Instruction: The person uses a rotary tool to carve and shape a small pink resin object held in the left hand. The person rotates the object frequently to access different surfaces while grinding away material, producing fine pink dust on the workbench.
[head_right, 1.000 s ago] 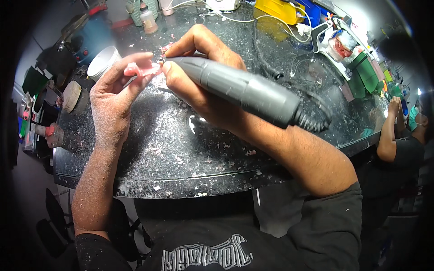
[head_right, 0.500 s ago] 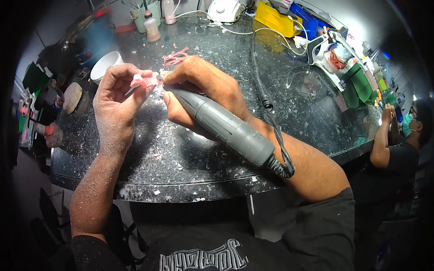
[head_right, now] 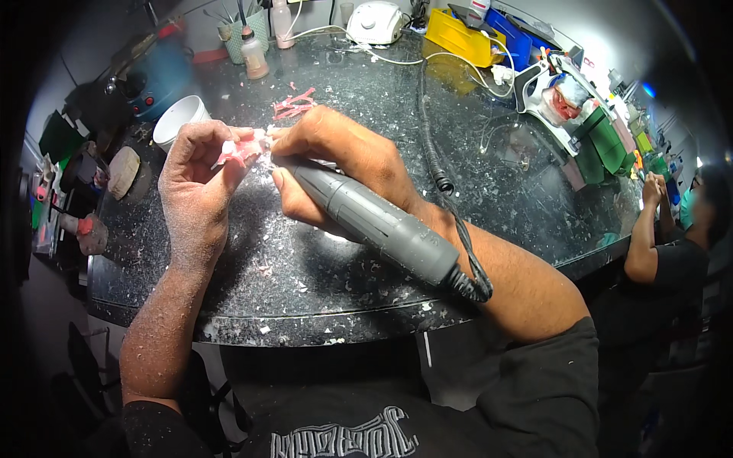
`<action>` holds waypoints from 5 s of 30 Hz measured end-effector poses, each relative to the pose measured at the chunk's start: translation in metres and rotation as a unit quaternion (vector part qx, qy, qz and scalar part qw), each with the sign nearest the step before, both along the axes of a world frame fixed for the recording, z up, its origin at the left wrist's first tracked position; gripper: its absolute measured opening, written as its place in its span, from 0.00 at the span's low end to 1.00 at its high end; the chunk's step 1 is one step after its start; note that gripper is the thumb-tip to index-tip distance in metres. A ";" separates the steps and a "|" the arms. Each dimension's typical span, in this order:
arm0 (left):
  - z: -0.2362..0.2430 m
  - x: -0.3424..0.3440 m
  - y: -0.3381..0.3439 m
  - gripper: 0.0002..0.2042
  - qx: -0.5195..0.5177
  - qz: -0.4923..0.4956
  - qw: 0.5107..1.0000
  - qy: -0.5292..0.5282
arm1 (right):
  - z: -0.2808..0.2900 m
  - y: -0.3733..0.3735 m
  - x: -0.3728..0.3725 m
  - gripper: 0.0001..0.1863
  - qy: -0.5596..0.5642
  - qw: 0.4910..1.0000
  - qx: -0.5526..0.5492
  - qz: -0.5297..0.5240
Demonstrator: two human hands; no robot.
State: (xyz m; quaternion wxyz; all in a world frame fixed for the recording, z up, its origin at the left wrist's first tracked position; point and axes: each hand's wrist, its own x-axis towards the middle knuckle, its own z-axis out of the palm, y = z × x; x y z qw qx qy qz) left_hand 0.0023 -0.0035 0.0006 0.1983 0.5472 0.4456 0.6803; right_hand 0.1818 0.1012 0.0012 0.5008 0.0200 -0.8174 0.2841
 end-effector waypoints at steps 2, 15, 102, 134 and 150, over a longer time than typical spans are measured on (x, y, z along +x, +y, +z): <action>-0.002 -0.002 0.000 0.11 -0.011 -0.007 1.000 -0.015 | -0.002 0.000 -0.002 0.14 0.010 1.000 0.008 0.004; 0.000 0.000 -0.001 0.10 0.001 -0.017 1.000 -0.021 | 0.001 -0.002 0.000 0.14 0.003 1.000 -0.012 -0.010; -0.013 -0.009 0.004 0.11 0.119 -0.012 0.990 0.074 | 0.012 -0.007 0.001 0.17 0.013 0.998 0.054 -0.004; -0.004 -0.003 0.001 0.13 0.165 0.018 0.975 0.149 | 0.014 -0.011 0.002 0.19 0.010 0.999 0.047 0.009; -0.010 0.002 0.002 0.14 0.077 0.006 0.996 0.043 | 0.015 -0.011 -0.001 0.22 0.023 0.994 0.107 -0.018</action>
